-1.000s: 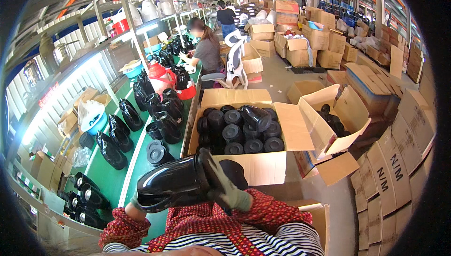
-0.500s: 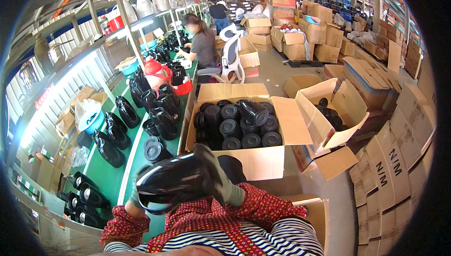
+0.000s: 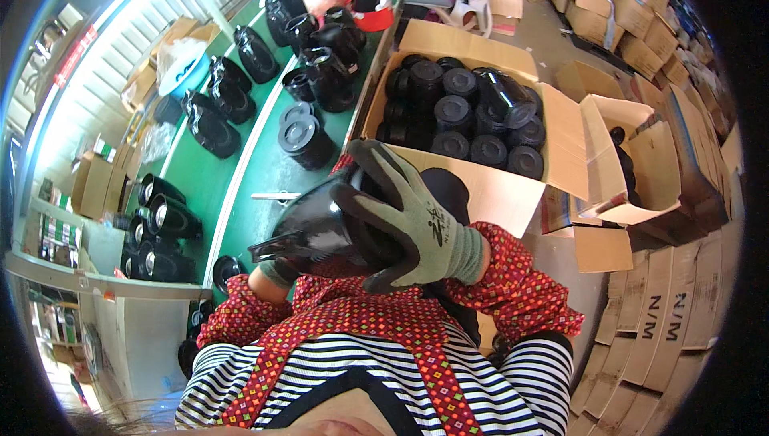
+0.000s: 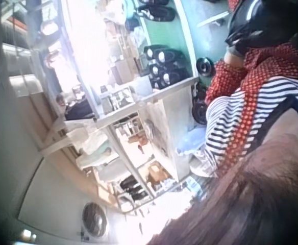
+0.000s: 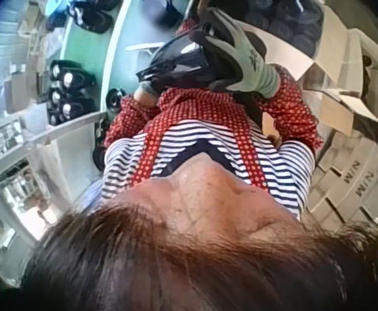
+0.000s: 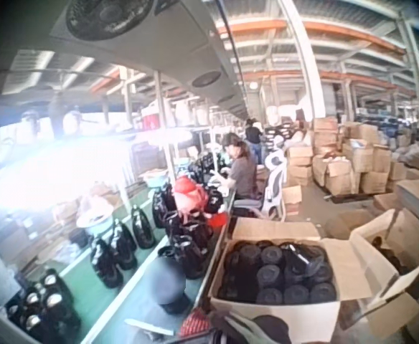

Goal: The person repeatedly picks up black plastic containers from a green workbench, inserts a metal rod into each, and places the assembled units into a cardboard box. The process is repeated for multiple units throughout the clip.

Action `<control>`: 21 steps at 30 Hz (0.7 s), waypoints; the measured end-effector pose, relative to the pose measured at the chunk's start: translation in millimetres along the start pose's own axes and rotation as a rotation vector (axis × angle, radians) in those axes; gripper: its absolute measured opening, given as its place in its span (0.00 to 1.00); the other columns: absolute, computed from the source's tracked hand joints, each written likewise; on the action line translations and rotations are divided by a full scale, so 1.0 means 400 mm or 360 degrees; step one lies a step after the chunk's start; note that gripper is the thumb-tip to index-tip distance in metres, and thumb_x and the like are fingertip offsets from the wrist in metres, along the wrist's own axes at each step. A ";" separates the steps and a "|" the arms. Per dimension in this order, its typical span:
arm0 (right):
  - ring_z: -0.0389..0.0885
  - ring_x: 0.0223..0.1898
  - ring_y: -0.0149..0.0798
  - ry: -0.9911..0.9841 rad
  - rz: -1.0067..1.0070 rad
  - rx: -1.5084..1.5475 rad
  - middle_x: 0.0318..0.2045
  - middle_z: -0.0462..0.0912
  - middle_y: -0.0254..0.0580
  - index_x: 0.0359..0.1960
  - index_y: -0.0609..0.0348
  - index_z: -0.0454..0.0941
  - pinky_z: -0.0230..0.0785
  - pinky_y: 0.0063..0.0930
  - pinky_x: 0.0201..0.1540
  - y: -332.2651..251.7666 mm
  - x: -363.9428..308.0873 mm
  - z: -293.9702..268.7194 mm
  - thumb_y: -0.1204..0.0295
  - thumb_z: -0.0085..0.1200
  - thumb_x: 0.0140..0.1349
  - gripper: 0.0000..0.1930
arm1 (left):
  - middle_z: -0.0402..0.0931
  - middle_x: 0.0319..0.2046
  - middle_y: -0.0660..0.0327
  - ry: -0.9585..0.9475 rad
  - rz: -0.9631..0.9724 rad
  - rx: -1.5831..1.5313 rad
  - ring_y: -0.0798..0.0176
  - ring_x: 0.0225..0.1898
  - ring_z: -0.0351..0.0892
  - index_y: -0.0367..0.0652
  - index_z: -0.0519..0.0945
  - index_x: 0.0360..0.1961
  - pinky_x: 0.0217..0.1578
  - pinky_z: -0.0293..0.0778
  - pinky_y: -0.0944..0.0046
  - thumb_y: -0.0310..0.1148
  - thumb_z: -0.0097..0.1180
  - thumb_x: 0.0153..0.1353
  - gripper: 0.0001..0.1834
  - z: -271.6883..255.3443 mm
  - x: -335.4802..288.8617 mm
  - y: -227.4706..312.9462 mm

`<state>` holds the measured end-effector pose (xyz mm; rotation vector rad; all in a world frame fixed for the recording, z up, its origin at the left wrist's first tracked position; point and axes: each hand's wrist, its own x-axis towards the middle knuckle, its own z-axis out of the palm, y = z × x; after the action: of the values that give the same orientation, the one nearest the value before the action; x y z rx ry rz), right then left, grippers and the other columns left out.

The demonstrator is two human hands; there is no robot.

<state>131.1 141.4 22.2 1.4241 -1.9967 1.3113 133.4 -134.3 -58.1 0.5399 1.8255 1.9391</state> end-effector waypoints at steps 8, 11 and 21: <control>0.70 0.71 0.51 0.0550 0.0508 0.0380 0.69 0.70 0.55 0.72 0.63 0.69 0.61 0.44 0.73 0.018 -0.002 0.068 0.56 0.55 0.75 0.31 | 0.71 0.69 0.43 -0.0056 -0.0351 -0.1753 0.52 0.66 0.77 0.38 0.65 0.76 0.64 0.79 0.50 0.41 0.63 0.73 0.36 -0.110 -0.042 -0.126; 0.76 0.64 0.38 0.0936 0.1155 0.1164 0.64 0.76 0.45 0.72 0.64 0.67 0.67 0.33 0.69 0.032 -0.018 0.126 0.62 0.48 0.80 0.25 | 0.85 0.53 0.46 0.0436 0.0203 -0.0233 0.53 0.50 0.88 0.30 0.78 0.61 0.56 0.85 0.52 0.38 0.63 0.70 0.26 -0.183 -0.052 -0.117; 0.81 0.63 0.45 0.0248 0.1240 0.0349 0.62 0.82 0.51 0.68 0.67 0.74 0.69 0.34 0.69 0.365 -0.203 0.110 0.55 0.52 0.78 0.29 | 0.79 0.49 0.51 0.0496 0.1183 0.1894 0.45 0.48 0.81 0.44 0.88 0.51 0.48 0.80 0.49 0.29 0.70 0.46 0.26 0.002 -0.012 -0.033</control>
<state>47.0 157.9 -127.9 0.5636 -2.4530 1.9188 138.6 -135.5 -71.3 1.4859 3.2359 1.0290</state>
